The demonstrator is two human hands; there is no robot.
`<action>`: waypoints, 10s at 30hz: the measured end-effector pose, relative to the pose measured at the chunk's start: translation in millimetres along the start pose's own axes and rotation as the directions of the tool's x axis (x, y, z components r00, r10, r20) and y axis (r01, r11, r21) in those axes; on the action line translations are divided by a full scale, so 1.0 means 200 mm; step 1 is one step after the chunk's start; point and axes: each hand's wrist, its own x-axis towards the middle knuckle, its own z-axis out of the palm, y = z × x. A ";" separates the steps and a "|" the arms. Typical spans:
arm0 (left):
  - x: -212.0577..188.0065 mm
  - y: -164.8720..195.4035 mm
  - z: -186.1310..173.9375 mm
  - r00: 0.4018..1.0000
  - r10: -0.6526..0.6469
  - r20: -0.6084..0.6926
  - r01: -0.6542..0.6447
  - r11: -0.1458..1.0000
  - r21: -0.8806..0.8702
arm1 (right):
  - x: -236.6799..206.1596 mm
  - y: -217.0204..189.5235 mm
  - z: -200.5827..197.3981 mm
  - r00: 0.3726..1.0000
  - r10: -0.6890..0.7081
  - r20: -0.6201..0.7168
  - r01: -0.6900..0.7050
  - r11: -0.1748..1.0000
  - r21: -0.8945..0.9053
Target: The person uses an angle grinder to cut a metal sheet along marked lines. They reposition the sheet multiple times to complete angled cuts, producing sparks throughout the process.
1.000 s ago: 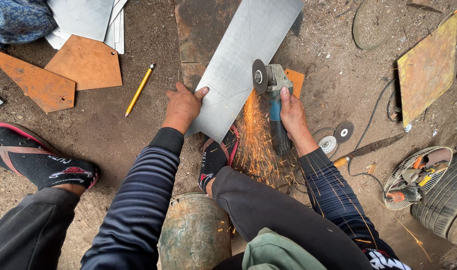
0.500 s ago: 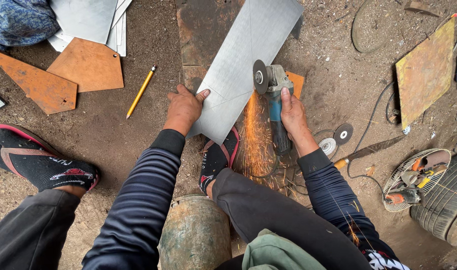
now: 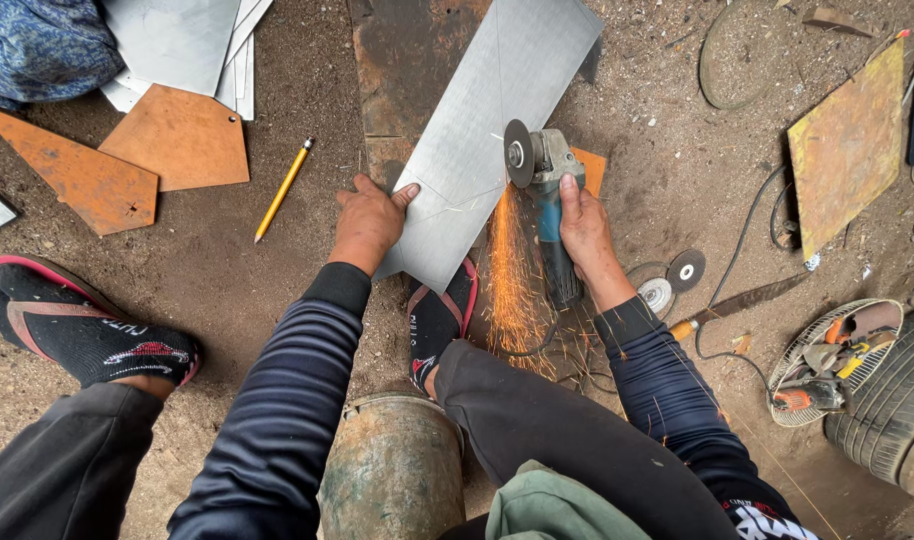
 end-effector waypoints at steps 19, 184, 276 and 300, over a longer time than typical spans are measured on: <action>0.06 -0.05 0.05 0.999 0.028 -0.032 -0.028 0.999 -0.017 | 0.03 0.05 0.02 0.996 0.091 -0.021 -0.091 0.996 -0.018; 0.00 0.01 -0.04 0.998 -0.005 0.055 0.004 1.000 0.029 | 0.23 -0.11 0.02 0.998 0.041 -0.041 -0.043 0.998 -0.047; -0.01 0.01 -0.05 0.998 0.024 0.059 -0.025 0.999 0.020 | 0.34 -0.21 0.01 0.997 0.016 -0.075 -0.019 0.999 -0.029; -0.01 0.00 -0.03 0.999 0.014 0.052 -0.016 0.999 0.040 | 0.37 -0.25 0.01 0.997 -0.014 -0.072 0.011 0.999 -0.040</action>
